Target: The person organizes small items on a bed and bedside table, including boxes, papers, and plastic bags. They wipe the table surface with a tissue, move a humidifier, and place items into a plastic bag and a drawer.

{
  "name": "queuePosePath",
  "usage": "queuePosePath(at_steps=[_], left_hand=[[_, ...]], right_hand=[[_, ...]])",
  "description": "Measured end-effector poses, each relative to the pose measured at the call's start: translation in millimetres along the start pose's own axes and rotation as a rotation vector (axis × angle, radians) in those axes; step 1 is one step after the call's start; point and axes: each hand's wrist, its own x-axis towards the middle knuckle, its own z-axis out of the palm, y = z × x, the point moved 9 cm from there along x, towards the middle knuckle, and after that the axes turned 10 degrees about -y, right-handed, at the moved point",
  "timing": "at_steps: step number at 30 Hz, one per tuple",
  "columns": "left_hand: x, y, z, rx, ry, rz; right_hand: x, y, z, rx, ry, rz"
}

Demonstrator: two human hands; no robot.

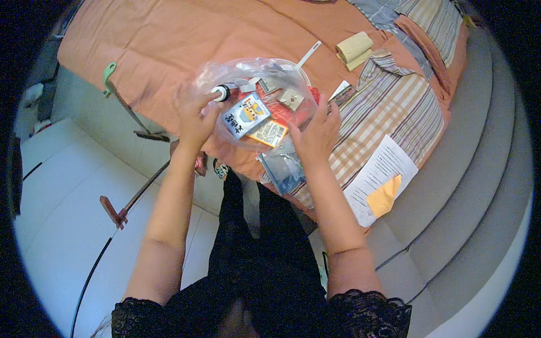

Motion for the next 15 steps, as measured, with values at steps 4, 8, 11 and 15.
queuePosePath(at_steps=[4, 8, 11, 15], left_hand=[[18, -59, 5, -0.541, 0.119, -0.254], [51, -33, -85, -0.822, 0.314, -0.284], [72, -34, -119, -0.82, 0.354, -0.186], [71, -46, -118, -0.76, 0.363, -0.253]], right_hand=[[-59, 71, 147, 0.944, -0.626, 0.668], [8, -28, 90, 1.154, -0.435, 0.384], [59, -63, 65, 1.3, -0.275, 0.265], [76, -74, 68, 1.351, -0.417, 0.297]])
